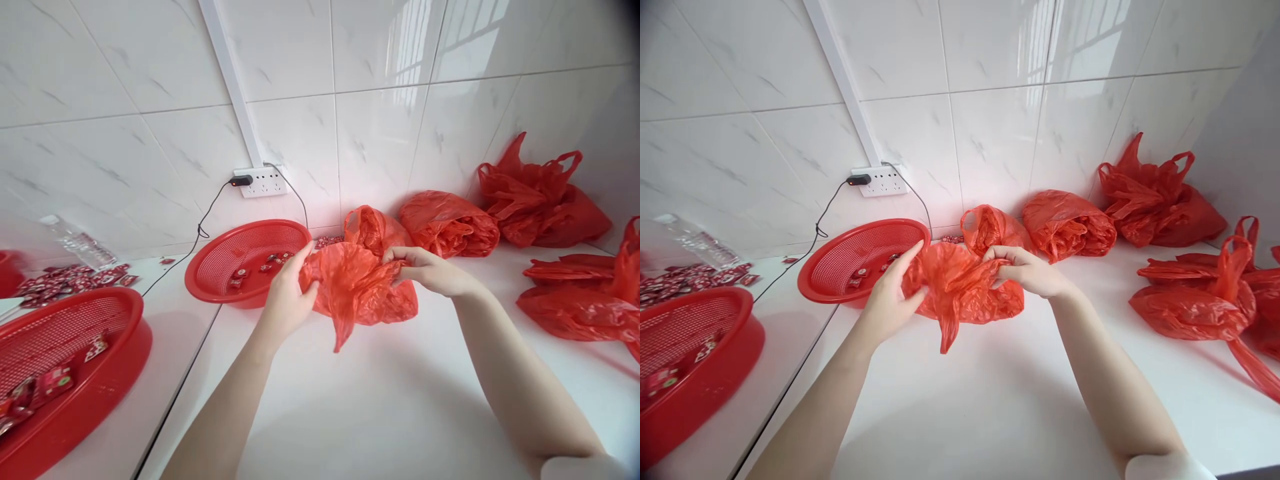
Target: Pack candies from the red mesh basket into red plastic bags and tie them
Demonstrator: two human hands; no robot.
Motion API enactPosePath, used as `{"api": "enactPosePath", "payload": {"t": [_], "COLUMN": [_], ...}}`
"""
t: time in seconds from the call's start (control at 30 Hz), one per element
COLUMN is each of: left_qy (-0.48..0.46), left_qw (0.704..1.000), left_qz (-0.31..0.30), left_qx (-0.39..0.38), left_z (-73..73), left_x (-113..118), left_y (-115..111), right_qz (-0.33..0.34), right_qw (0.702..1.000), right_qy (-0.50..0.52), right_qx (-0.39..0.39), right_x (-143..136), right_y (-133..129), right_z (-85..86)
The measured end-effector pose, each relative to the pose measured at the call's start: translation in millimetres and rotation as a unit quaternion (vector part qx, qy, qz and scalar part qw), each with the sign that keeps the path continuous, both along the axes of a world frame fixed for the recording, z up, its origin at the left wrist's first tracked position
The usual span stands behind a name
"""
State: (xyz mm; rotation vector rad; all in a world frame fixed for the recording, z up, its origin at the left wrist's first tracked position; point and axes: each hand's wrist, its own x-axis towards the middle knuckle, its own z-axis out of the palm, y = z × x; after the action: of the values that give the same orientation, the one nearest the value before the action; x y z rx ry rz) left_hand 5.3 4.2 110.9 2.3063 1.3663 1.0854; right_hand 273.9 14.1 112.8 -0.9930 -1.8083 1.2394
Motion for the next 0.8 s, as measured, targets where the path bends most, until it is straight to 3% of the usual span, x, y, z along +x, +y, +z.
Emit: {"api": "enactPosePath", "payload": {"t": [0.07, 0.13, 0.2, 0.23, 0.3, 0.37, 0.47, 0.57, 0.67, 0.8], "left_qy": [-0.016, -0.030, -0.046, -0.054, -0.071, -0.080, -0.068, -0.038, -0.006, 0.032], "left_qw": [1.000, 0.998, 0.997, 0.997, 0.997, 0.995, 0.997, 0.997, 0.994, 0.991], "left_qz": [0.023, 0.053, 0.061, 0.050, 0.003, -0.043, -0.042, 0.010, 0.086, 0.127], "left_qx": [0.005, 0.007, 0.000, -0.008, -0.031, -0.046, 0.000, 0.070, 0.063, 0.000], "left_z": [0.8, 2.8, 4.4, 4.7, 4.4, 4.1, 8.0, 18.7, 30.0, 34.9], "left_x": [-8.9, -15.9, -17.5, -15.8, -8.9, -1.3, -0.1, -16.1, -35.7, -41.6], "left_y": [9.4, 15.2, 15.1, 13.0, 6.7, 0.3, -3.8, -2.1, -1.2, -5.6], "right_qz": [-0.066, -0.169, -0.242, -0.250, -0.202, -0.089, 0.027, -0.029, -0.109, -0.125], "right_qw": [0.985, 0.936, 0.897, 0.896, 0.917, 0.938, 0.927, 0.863, 0.795, 0.780], "right_qy": [-0.153, -0.293, -0.331, -0.307, -0.226, -0.194, -0.302, -0.484, -0.588, -0.600], "right_qx": [0.039, 0.097, 0.165, 0.201, 0.259, 0.272, 0.219, 0.140, 0.098, 0.130], "right_x": [4.4, 6.9, 1.6, -4.7, -23.0, -43.1, -60.9, -58.4, -50.6, -47.8], "right_y": [-0.3, -5.1, -14.4, -20.3, -32.1, -40.2, -39.1, -25.7, -15.2, -16.2], "right_z": [-2.9, -3.3, -0.2, 2.3, 6.9, 7.5, -3.2, -20.5, -30.0, -23.6]}}
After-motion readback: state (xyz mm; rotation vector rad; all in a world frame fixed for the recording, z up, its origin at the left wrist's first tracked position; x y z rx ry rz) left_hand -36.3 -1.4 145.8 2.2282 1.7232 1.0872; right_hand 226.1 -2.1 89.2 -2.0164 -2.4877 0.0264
